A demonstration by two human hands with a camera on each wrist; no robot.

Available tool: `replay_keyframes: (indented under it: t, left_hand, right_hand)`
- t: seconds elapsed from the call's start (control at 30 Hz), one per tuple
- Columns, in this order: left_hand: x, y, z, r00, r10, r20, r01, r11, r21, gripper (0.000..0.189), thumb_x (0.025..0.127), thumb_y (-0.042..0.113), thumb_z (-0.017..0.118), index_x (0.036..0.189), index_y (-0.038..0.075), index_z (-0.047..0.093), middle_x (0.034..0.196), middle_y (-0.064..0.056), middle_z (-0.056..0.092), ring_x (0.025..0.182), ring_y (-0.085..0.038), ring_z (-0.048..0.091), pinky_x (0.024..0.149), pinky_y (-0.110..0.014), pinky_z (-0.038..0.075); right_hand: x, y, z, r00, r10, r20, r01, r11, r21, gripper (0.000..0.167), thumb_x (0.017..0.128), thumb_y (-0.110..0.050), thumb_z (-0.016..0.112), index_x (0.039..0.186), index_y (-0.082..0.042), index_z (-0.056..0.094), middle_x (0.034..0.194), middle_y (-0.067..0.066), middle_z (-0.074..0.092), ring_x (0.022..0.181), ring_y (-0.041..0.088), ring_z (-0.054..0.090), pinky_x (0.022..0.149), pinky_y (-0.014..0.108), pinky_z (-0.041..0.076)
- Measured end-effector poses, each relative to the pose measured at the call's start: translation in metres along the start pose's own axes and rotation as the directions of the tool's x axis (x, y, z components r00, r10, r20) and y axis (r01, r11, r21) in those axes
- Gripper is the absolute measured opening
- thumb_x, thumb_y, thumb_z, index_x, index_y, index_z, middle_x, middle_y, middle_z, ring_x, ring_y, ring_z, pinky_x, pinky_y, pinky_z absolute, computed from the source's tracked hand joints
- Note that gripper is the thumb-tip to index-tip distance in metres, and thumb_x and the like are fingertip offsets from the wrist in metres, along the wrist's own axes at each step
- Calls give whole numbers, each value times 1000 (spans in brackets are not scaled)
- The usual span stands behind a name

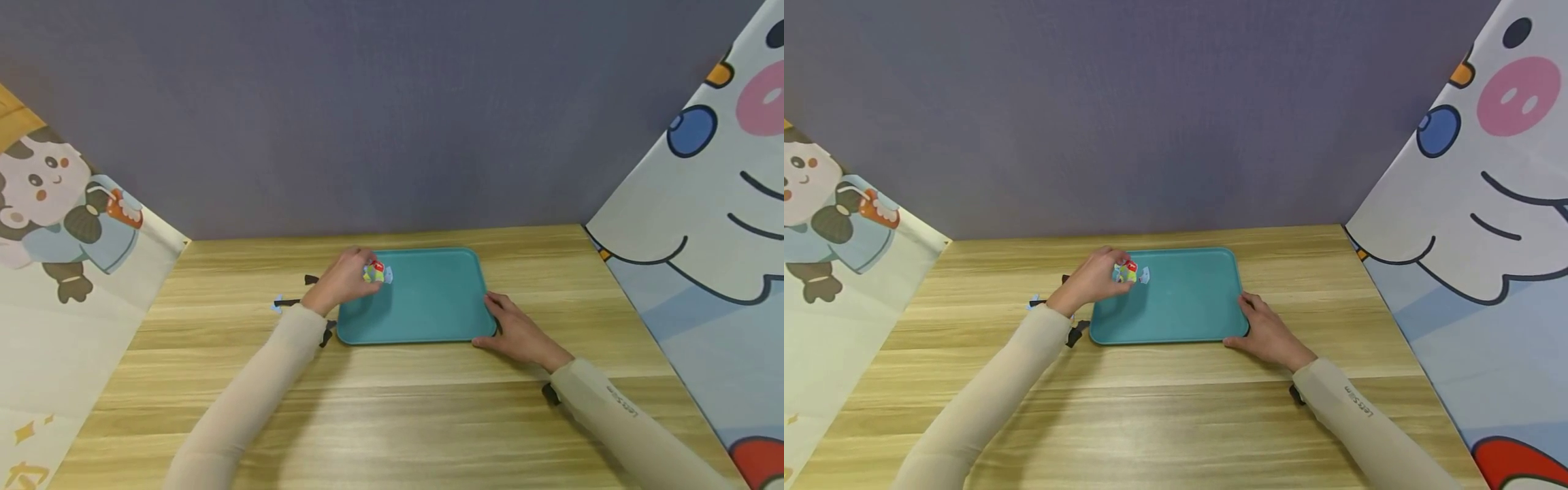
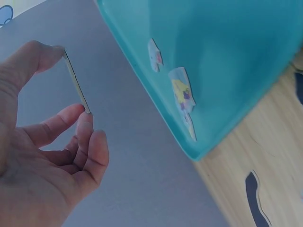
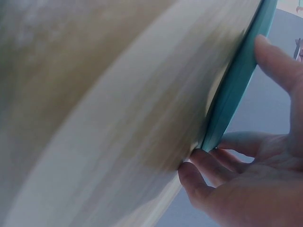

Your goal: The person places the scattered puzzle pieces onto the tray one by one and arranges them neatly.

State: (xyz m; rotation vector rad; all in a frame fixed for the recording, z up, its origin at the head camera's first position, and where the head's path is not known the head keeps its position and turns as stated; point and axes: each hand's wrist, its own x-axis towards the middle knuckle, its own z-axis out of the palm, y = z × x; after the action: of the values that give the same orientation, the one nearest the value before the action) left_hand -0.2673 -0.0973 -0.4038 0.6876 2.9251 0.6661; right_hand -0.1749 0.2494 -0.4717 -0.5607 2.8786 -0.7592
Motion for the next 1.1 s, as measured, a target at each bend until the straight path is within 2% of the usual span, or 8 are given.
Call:
replay_keyframes:
  t: [0.13, 0.37, 0.67, 0.9, 1.1]
  left_hand:
    - [6, 5, 2, 1000, 16, 1, -16, 1000, 2, 53, 80, 30, 73, 123, 4, 57, 113, -10, 54, 99, -22, 52, 81, -37, 47]
    - [14, 8, 9, 999, 26, 39, -25, 1000, -11, 52, 81, 32, 71, 124, 7, 56, 115, -7, 53, 99, -21, 51, 80, -37, 46]
    - [25, 11, 15, 996, 19, 87, -18, 1000, -19, 57, 82, 31, 71, 129, 4, 54, 127, -11, 50, 114, -26, 47, 85, -40, 45]
    - [33, 14, 23, 995, 36, 89, -36, 999, -9, 53, 80, 29, 73, 123, 3, 57, 117, -9, 56, 104, -23, 53, 83, -37, 46]
    - [43, 17, 33, 993, 45, 109, -46, 999, -1, 44, 81, 27, 73, 117, 4, 61, 118, -8, 58, 110, -24, 51, 86, -36, 46]
  right_hand:
    - [0, 0, 0, 1000, 5, 7, -5, 1000, -2, 96, 81, -46, 71, 142, 12, 26, 147, 25, 24, 131, 42, 29, 101, 53, 31]
    - [0, -1, -1, 1000, -7, 3, 7, 1000, 13, 96, 81, -44, 72, 142, 13, 25, 147, 25, 23, 132, 42, 29, 102, 53, 31]
    - [1, -1, 0, 1000, -3, 11, 3, 1000, 9, 95, 81, -44, 72, 142, 12, 25, 148, 24, 22, 132, 41, 28, 102, 53, 31]
    - [1, -3, -2, 1000, 0, 13, 0, 1000, 12, 95, 81, -43, 73, 142, 13, 25, 147, 25, 22, 132, 41, 29, 102, 52, 31]
    - [1, -3, -2, 1000, 7, 17, -7, 1000, 14, 95, 81, -43, 73, 142, 13, 26, 147, 25, 22, 132, 41, 29, 102, 53, 31]
